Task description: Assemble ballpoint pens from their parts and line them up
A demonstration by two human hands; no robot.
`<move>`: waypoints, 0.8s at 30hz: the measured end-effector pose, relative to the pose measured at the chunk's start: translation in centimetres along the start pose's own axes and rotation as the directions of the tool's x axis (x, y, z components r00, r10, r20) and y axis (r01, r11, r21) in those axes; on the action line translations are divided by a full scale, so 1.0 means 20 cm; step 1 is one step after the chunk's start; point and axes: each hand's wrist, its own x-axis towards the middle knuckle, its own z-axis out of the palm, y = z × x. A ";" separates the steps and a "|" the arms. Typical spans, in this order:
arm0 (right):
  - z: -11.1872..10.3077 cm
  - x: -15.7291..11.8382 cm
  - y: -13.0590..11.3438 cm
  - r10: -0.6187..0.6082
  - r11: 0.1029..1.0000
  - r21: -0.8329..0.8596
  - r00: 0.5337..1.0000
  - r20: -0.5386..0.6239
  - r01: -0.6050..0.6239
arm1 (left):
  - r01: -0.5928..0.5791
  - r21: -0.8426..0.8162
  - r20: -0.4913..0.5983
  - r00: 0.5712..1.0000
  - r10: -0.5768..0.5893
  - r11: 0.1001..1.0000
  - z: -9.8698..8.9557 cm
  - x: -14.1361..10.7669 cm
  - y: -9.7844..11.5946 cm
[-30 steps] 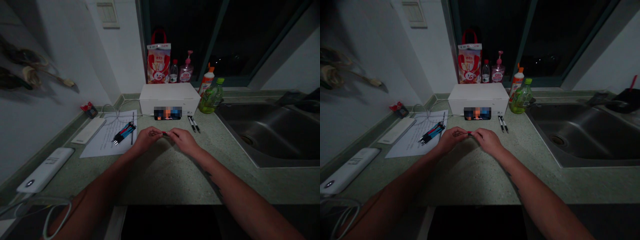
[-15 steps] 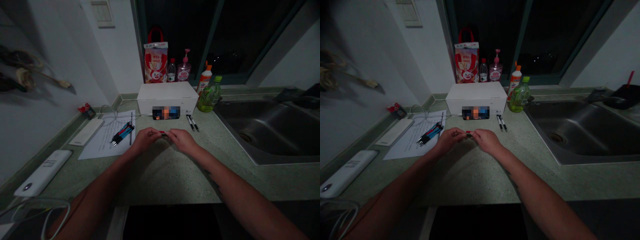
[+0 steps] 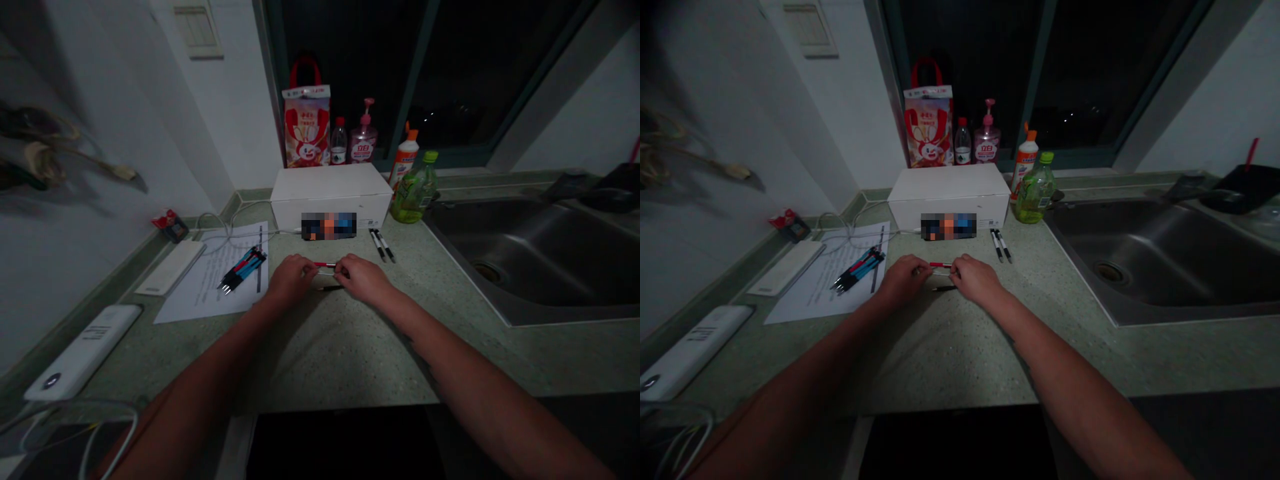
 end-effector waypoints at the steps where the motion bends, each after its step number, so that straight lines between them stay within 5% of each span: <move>1: 0.00 0.00 0.00 0.001 1.000 -0.006 1.000 0.003 -0.001 | 0.020 0.036 -0.009 1.000 -0.019 0.999 0.00 0.02 0.00; 9: 0.00 0.01 0.00 0.001 0.999 -0.041 1.000 0.007 -0.001 | 0.037 0.131 0.047 0.998 -0.043 0.991 0.01 0.06 -0.01; 24: -0.03 -0.01 -0.01 -0.014 0.997 -0.072 0.999 0.050 0.017 | -0.120 0.244 0.158 0.984 0.083 0.962 -0.11 0.03 -0.06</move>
